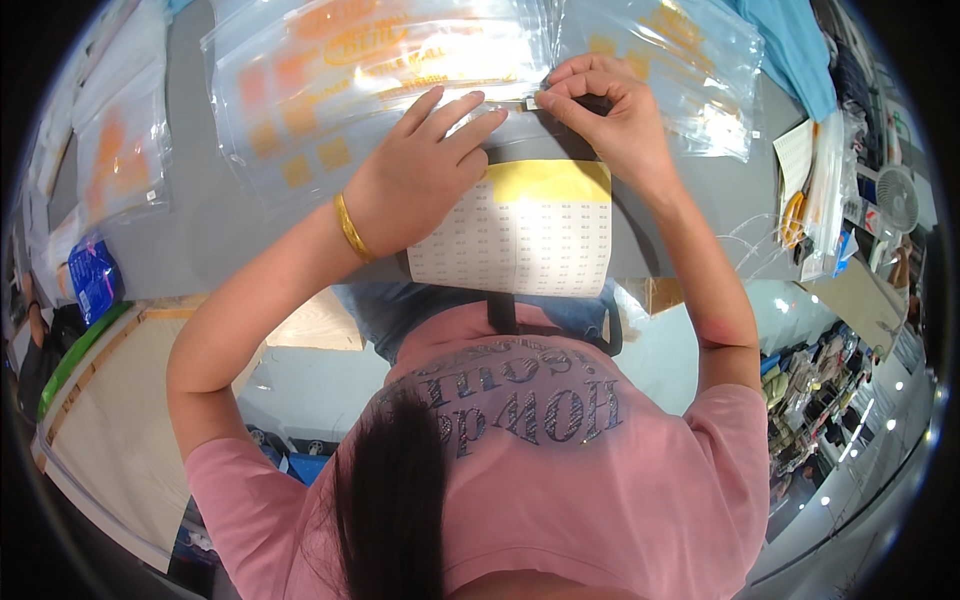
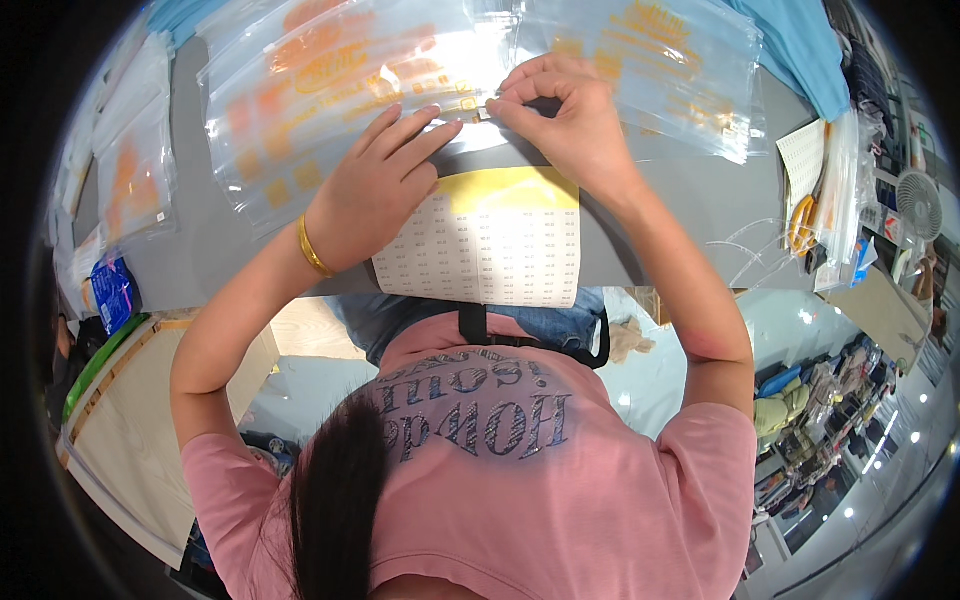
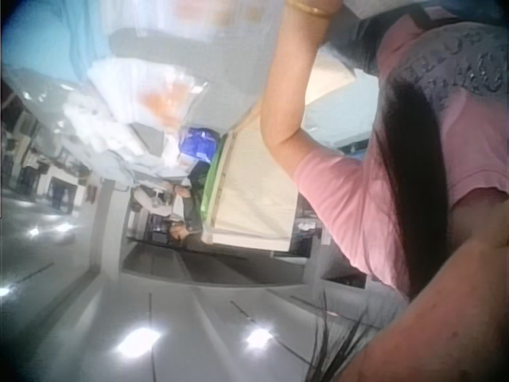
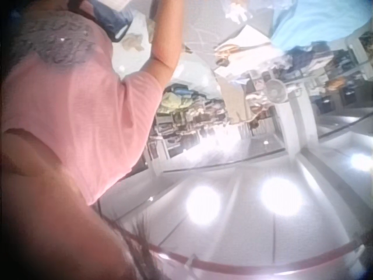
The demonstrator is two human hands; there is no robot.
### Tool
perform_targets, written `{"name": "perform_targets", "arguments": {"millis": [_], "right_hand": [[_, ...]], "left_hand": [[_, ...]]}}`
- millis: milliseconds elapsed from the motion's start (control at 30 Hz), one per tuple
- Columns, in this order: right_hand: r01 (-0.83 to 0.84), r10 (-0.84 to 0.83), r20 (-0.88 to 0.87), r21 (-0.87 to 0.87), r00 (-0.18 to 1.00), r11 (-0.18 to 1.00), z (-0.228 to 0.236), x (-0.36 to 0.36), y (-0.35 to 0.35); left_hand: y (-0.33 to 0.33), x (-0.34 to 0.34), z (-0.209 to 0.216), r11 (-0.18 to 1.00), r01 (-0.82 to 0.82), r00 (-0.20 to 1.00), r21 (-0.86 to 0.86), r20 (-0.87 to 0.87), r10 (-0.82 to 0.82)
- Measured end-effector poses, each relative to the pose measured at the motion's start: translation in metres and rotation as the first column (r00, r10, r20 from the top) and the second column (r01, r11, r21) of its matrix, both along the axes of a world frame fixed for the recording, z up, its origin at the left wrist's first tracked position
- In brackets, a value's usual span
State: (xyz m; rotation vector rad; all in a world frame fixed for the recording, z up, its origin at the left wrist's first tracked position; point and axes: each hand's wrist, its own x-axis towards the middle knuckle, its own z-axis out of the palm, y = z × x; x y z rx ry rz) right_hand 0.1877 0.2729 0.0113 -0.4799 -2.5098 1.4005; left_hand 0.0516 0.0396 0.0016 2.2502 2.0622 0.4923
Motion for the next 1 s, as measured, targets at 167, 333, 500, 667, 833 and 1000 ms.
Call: {"name": "perform_targets", "arguments": {"millis": [167,333,500,667,833,1000], "right_hand": [[0.015,-0.013,-0.012,0.194,1.0,0.981,-0.012,0.0,-0.008],[0.101,-0.073,-0.076,0.487,0.994,0.868,-0.007,-0.002,-0.019],[0.24,-0.183,-0.159,0.519,0.97,0.821,-0.006,-0.02,-0.012],[0.176,-0.127,-0.127,0.543,0.984,0.821,-0.014,-0.026,-0.009],[0.284,-0.037,-0.373,0.637,0.927,0.717,0.008,-0.025,-0.028],[0.301,-0.33,-0.188,-0.167,0.925,0.939,0.029,0.005,0.041]], "left_hand": [[0.005,0.007,0.007,0.999,-0.039,0.998,0.008,-0.056,0.039],[0.005,0.01,0.003,0.999,-0.051,0.996,0.006,-0.076,0.051],[0.006,0.009,0.004,0.997,-0.056,0.997,0.048,-0.05,0.058],[-0.01,0.009,0.027,0.992,-0.07,0.964,-0.101,0.248,0.093],[-0.038,0.004,0.052,0.91,-0.008,0.682,-0.413,0.664,0.307],[-0.057,-0.01,0.067,0.7,0.256,0.21,-0.667,0.745,0.633]]}}
